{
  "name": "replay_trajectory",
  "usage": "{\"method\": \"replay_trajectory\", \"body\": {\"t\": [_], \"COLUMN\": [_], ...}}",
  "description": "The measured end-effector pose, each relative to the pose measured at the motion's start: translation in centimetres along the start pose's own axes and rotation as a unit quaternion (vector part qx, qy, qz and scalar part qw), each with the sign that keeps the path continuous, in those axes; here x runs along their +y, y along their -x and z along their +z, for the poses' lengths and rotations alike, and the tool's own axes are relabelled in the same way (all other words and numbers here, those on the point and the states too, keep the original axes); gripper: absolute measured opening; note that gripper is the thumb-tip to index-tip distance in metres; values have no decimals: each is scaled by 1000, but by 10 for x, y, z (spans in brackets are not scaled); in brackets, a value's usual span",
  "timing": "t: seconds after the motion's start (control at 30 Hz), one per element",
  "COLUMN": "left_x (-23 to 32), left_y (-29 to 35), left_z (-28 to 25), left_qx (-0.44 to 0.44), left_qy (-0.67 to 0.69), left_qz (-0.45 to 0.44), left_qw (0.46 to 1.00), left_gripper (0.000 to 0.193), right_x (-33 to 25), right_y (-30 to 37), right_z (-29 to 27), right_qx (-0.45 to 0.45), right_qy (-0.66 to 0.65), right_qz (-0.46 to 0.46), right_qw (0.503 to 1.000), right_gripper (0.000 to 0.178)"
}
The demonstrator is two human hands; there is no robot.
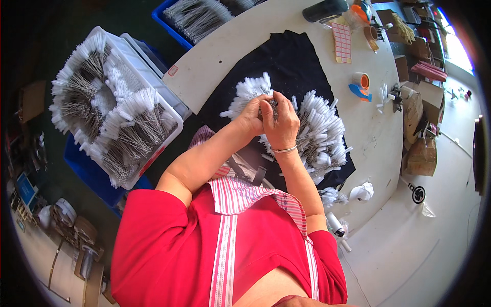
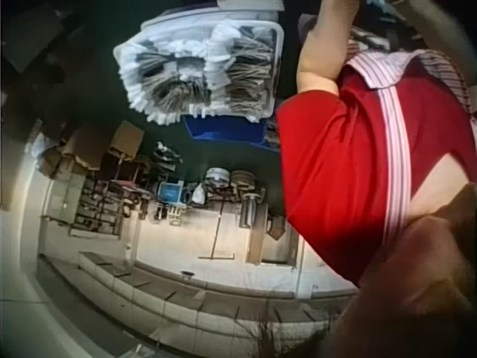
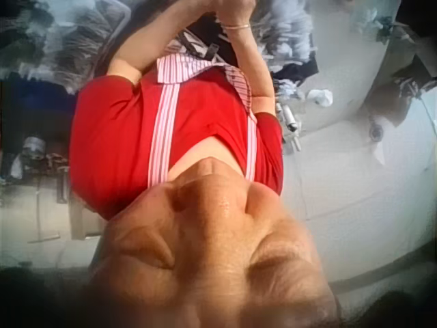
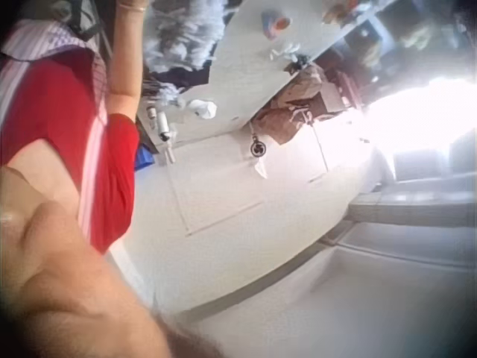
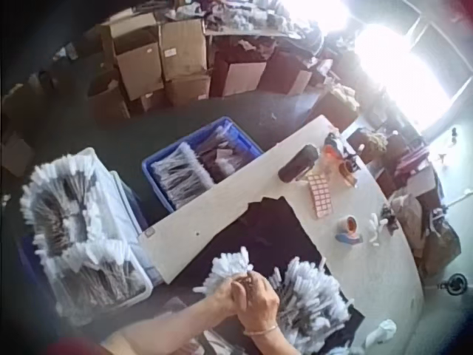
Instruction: The person sorts and bundles white plastic brush-like parts by hand at a manufacturing workbench.
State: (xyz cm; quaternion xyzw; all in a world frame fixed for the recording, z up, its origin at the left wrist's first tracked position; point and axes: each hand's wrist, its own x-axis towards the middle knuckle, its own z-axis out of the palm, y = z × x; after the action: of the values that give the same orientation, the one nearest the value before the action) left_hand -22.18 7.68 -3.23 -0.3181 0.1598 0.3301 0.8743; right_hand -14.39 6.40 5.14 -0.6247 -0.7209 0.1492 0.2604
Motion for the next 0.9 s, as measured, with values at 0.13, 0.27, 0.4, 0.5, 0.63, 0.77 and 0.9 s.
{"method": "replay_trajectory", "body": {"t": [0.13,0.27,0.4,0.5,0.63,0.77,0.9], "left_x": [7,18,33,36,45,51,40], "left_y": [1,-5,-14,-9,-6,2,3], "left_z": [2,10,-10,-4,7,23,-7], "left_qx": [154,189,171,94,48,115,36], "left_qy": [26,37,46,66,65,76,15], "left_qz": [-58,-112,-125,-103,-70,-80,-115], "left_qw": [986,975,976,988,994,987,993], "left_gripper": [18,16,10,13,21,24,17], "right_x": [15,26,12,4,8,6,7], "right_y": [-4,-9,-20,-33,-58,-58,-24], "right_z": [27,29,25,34,50,50,48], "right_qx": [-49,-100,-97,-101,-106,-181,-160], "right_qy": [30,2,-44,-10,55,123,73], "right_qz": [26,67,63,58,21,55,17], "right_qw": [998,993,992,993,993,974,984], "right_gripper": [28,38,50,42,29,30,24]}}
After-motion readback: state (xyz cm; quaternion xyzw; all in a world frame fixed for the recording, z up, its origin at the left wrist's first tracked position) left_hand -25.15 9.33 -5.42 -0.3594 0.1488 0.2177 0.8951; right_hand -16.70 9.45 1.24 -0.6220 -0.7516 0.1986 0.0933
